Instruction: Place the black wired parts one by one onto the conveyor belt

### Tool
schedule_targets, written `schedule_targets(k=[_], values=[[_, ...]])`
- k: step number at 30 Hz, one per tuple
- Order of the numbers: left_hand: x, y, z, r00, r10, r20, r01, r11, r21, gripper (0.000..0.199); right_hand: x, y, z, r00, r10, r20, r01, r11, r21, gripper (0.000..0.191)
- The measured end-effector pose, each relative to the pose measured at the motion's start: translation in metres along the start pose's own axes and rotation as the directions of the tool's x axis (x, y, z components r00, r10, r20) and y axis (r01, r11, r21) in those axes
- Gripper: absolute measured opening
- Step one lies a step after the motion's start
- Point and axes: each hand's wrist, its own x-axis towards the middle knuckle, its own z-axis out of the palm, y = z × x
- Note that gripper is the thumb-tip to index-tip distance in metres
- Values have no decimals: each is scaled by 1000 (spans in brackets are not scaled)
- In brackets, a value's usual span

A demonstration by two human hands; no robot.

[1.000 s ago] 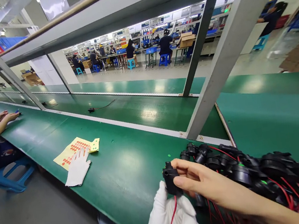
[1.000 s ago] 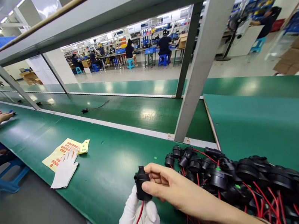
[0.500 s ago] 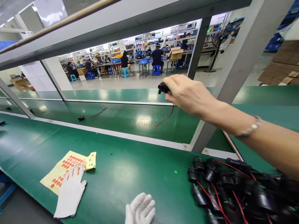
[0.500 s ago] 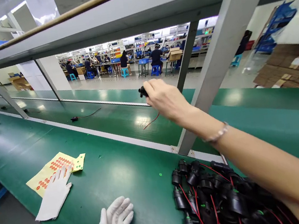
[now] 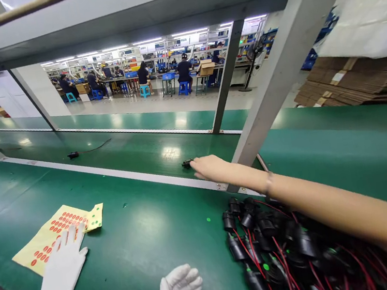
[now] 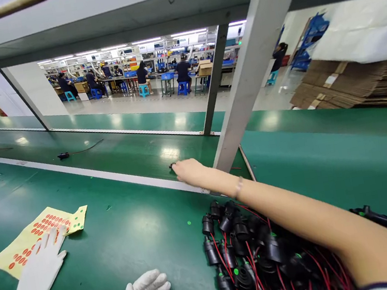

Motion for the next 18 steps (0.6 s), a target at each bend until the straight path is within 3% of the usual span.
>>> schedule_targets(k=[6, 10, 14, 18], values=[[-6, -19, 31, 988, -72, 133, 73, 997, -3, 50, -90, -3, 21, 977, 48, 207, -25, 993, -113, 22], [-15, -32, 43, 988, -31, 154, 25, 999, 43, 53, -104, -3, 34, 969, 83, 233, -55, 991, -121, 21], [-19, -29, 48, 982, 132, 131, -155, 971, 181, 54, -102, -14, 15, 982, -6, 186, 8, 1000, -6, 16], [-31, -12, 69, 940, 286, 188, -337, 871, 357, 43, -126, -44, -21, 983, -164, 78, 148, 972, 185, 21]])
